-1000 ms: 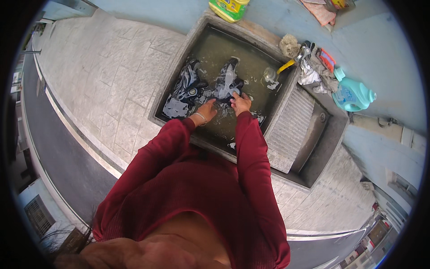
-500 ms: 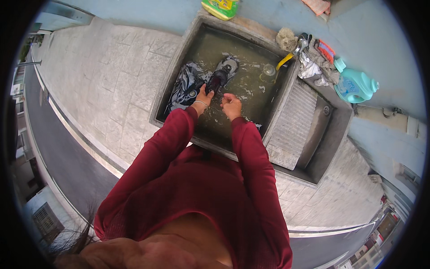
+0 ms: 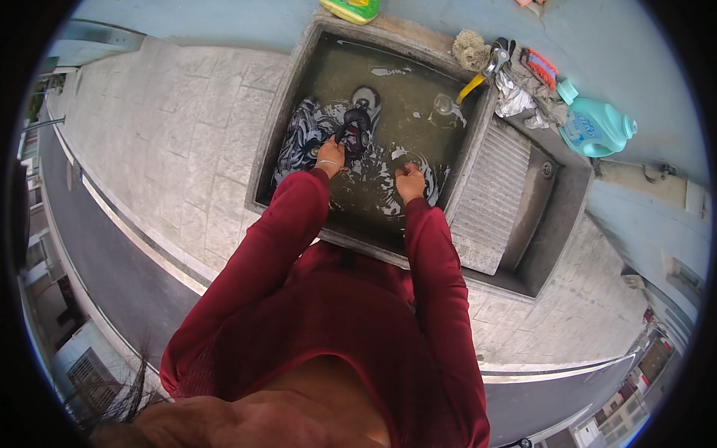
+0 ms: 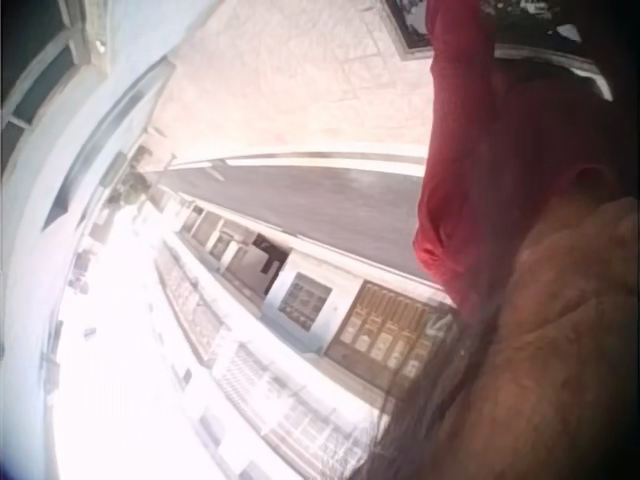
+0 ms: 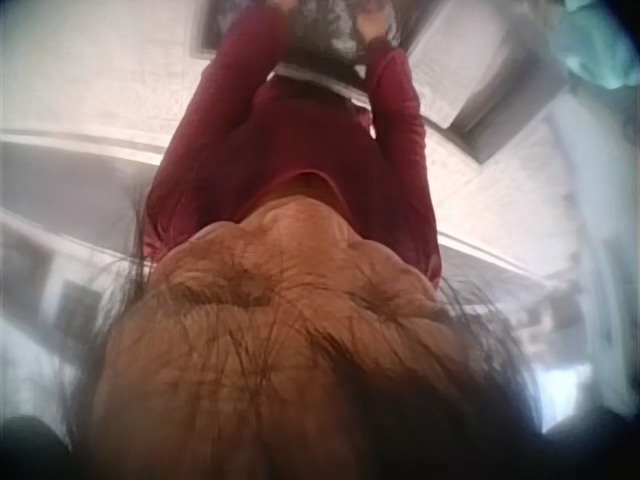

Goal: The person washes a pair of shoes by hand in a concrete basin, scrubbing them with a red brush and rinsing them in water.

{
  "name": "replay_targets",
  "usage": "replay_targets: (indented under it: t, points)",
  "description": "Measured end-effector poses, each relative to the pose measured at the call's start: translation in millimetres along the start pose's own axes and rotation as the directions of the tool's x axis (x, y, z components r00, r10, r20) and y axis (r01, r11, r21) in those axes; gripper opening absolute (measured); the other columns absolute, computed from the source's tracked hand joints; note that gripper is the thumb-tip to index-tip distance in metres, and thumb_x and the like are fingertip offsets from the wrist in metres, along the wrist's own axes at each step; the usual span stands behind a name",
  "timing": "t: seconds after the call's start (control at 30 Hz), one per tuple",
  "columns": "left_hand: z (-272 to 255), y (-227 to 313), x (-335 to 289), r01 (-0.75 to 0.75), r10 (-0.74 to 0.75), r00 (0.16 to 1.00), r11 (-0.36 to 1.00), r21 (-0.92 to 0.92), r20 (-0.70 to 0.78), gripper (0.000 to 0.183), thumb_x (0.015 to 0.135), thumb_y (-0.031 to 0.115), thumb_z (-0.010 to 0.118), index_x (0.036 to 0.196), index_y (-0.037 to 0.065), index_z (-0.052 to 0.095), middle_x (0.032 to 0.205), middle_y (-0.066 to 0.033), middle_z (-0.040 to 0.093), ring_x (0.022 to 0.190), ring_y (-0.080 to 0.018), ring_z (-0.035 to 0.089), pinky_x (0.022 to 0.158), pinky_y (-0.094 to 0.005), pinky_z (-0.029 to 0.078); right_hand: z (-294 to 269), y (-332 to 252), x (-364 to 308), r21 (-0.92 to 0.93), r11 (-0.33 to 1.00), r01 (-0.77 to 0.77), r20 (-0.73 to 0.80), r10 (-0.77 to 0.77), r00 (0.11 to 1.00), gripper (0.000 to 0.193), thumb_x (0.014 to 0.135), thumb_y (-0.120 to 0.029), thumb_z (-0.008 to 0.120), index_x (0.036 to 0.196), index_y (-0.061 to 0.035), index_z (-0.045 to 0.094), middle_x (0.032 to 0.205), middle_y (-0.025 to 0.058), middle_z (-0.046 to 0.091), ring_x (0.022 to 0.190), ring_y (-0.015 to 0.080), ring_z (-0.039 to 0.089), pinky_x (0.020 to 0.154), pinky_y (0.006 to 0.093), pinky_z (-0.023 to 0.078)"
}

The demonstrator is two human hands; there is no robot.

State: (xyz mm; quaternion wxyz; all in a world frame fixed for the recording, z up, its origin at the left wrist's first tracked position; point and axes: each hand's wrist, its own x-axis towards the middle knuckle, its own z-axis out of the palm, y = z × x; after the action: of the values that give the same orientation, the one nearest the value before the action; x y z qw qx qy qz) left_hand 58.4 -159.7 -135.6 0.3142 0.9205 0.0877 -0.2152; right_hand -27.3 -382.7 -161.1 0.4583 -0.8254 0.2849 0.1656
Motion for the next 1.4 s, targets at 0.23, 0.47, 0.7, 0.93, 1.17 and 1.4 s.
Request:
replay_targets:
  t: [0.23,0.47,0.7,0.93,1.17,1.4]
  points:
    - [-9,-13,-16,-0.119,0.103,0.991,0.973,0.199,0.088,0.035,0.085,0.023,0.047,0.113,0.002,0.048,0.091,-0.0213,0.060,0.088,-0.0353,0.057,0.076,-0.0423,0.045,-8,-58,-15,0.472,0.880,-0.052,0.079,0.016,0.997,0.037,0.078,-0.014,0.055,0.112,0.0006,0.052,0.089,0.0111,0.062,0.066,0.0139,0.058,0.053,0.0262,0.046]
    - [-31,4,-39,-0.183,0.158,0.981,0.944,0.274,0.111,0.026,0.085,0.023,0.048,0.107,0.011,0.050,0.091,-0.0174,0.060,0.085,-0.0339,0.058,0.071,-0.0440,0.045,12,-96,-12,-0.006,0.896,0.444,-0.044,-0.444,0.895,0.047,0.076,-0.017,0.064,0.119,-0.0072,0.048,0.107,0.0167,0.056,0.085,0.0227,0.059,0.074,0.0305,0.047]
    - [-36,9,-48,-0.196,0.149,0.973,0.935,0.294,0.175,0.028,0.084,0.023,0.049,0.110,0.011,0.049,0.092,-0.0188,0.059,0.087,-0.0342,0.057,0.074,-0.0428,0.045,14,-90,-26,-0.191,0.869,0.457,-0.105,-0.481,0.870,0.038,0.066,-0.014,0.071,0.100,-0.0048,0.058,0.088,0.0123,0.054,0.074,0.0254,0.057,0.067,0.0341,0.047]
    - [-11,-1,-56,-0.210,0.186,0.974,0.957,0.202,0.133,0.025,0.084,0.022,0.048,0.102,0.005,0.050,0.086,-0.0217,0.060,0.083,-0.0366,0.058,0.073,-0.0446,0.045,2,-106,-58,-0.340,0.722,0.602,-0.198,-0.681,0.705,0.028,0.068,-0.010,0.067,0.093,-0.0032,0.056,0.092,0.0127,0.053,0.086,0.0316,0.054,0.074,0.0369,0.045]
    - [2,2,-66,-0.165,0.148,0.982,0.974,0.155,0.120,0.029,0.083,0.021,0.049,0.105,0.002,0.048,0.084,-0.0233,0.060,0.084,-0.0371,0.058,0.074,-0.0444,0.045,-2,-100,-60,-0.329,0.743,0.583,-0.142,-0.649,0.748,0.025,0.064,-0.004,0.066,0.085,-0.0038,0.053,0.085,0.0124,0.052,0.084,0.0310,0.052,0.072,0.0376,0.044]
    - [-31,40,-100,-0.402,0.481,0.834,0.865,0.299,-0.271,0.030,0.079,0.019,0.054,0.104,0.003,0.050,0.080,-0.0197,0.060,0.080,-0.0348,0.058,0.072,-0.0415,0.046,15,-71,-65,0.096,0.875,0.474,-0.284,-0.432,0.856,0.030,0.065,-0.001,0.067,0.093,-0.0026,0.057,0.085,0.0095,0.053,0.073,0.0187,0.056,0.064,0.0301,0.046]
